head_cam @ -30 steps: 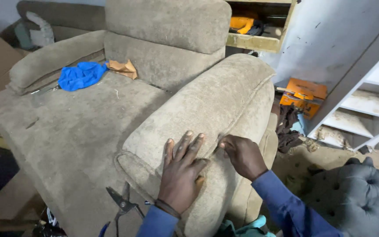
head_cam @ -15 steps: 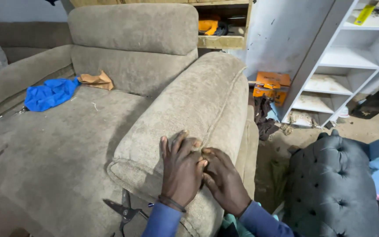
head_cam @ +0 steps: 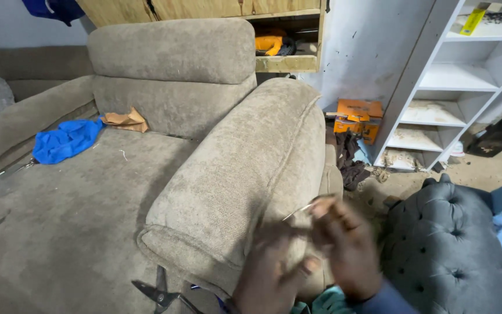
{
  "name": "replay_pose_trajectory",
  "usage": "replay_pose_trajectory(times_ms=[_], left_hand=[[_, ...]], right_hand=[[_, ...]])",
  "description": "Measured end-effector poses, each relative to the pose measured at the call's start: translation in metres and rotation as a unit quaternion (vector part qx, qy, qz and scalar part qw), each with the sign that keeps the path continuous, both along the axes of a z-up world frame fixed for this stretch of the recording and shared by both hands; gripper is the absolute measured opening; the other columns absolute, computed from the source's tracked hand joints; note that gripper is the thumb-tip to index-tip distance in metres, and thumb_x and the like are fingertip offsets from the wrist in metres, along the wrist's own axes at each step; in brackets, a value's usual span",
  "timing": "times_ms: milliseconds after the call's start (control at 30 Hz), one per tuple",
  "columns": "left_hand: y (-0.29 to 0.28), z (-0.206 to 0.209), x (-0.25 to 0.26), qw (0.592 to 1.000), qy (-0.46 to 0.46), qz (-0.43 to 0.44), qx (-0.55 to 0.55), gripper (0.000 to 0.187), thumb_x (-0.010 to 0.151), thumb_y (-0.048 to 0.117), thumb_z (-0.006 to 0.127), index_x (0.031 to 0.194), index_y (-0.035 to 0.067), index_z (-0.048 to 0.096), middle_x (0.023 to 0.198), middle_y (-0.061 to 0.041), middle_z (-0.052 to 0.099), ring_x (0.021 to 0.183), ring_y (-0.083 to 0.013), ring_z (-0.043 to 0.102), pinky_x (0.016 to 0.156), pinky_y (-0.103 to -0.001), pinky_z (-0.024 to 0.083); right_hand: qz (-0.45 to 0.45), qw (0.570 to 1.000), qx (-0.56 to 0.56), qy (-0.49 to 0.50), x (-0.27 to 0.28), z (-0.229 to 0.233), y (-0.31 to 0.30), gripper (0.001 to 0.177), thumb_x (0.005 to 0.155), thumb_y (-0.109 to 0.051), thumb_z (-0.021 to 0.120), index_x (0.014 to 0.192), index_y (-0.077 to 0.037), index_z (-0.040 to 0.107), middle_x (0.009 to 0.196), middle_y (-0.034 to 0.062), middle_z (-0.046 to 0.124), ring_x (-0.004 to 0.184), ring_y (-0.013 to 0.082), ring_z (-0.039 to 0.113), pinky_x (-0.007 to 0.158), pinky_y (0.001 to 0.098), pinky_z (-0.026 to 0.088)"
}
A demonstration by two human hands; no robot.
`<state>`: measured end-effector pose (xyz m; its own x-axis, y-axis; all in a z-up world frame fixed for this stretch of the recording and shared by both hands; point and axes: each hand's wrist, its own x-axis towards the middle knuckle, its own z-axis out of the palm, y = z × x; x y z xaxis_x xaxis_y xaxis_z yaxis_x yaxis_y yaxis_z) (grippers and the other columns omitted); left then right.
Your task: Hand-sewing the fabric seam on an armchair armrest using a needle and thread
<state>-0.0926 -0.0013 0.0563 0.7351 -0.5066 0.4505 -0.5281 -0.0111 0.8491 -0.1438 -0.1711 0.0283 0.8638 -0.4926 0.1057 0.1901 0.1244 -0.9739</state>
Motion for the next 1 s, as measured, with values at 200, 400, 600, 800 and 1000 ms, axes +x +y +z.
replay_pose_trajectory(times_ms=[200,400,600,800,1000], left_hand=[[0.013,-0.035,-0.012,0.986,0.001,-0.044,0.161,0.049,0.104,0.058,0.077,0.09,0.012,0.069,0.078,-0.003,0.066,0.072,-0.0239,0.07,0.13,-0.068,0.043],[0.013,-0.044,-0.007,0.979,-0.118,-0.015,0.165,0.036,0.107,0.02,0.074,0.078,0.011,0.056,0.071,-0.009,0.058,0.072,-0.0313,0.058,0.076,-0.049,0.049],[0.017,-0.053,-0.015,0.957,-0.128,0.071,0.252,0.029,0.098,0.012,0.067,0.075,0.013,0.049,0.068,-0.011,0.054,0.068,-0.0355,0.056,0.065,-0.052,0.037],[0.006,-0.07,-0.022,0.936,-0.167,0.128,0.282,0.019,0.081,0.006,0.067,0.066,0.009,0.056,0.065,-0.019,0.061,0.065,-0.0448,0.06,0.067,-0.059,0.042],[0.011,-0.082,-0.029,0.934,-0.143,0.115,0.306,0.02,0.091,0.018,0.069,0.076,0.008,0.06,0.078,-0.021,0.067,0.077,-0.0463,0.063,0.072,-0.06,0.043]], right_hand=[[-0.175,0.983,-0.047,0.036,-0.008,-0.038,-0.129,0.011,0.121,-0.025,0.07,0.116,-0.016,0.072,0.082,-0.0058,0.054,0.067,0.0071,0.046,0.056,0.0262,0.037],[-0.145,0.969,-0.186,0.071,-0.01,-0.129,-0.133,0.018,0.124,-0.024,0.071,0.114,-0.01,0.075,0.105,-0.0024,0.068,0.1,0.009,0.057,0.081,0.0317,0.048],[-0.064,0.998,0.022,0.011,0.022,-0.142,-0.068,0.014,0.118,-0.017,0.069,0.118,-0.006,0.079,0.123,0.0071,0.082,0.117,0.0145,0.073,0.102,0.0267,0.053],[0.053,0.986,-0.134,0.086,0.061,-0.121,-0.019,0.029,0.115,-0.046,0.061,0.113,-0.018,0.071,0.107,0.0026,0.072,0.09,0.0175,0.061,0.082,0.0381,0.052],[-0.002,0.951,-0.298,0.083,0.084,-0.119,0.008,0.015,0.114,-0.034,0.064,0.112,-0.021,0.072,0.085,-0.001,0.082,0.062,0.0219,0.071,0.062,0.042,0.047]])
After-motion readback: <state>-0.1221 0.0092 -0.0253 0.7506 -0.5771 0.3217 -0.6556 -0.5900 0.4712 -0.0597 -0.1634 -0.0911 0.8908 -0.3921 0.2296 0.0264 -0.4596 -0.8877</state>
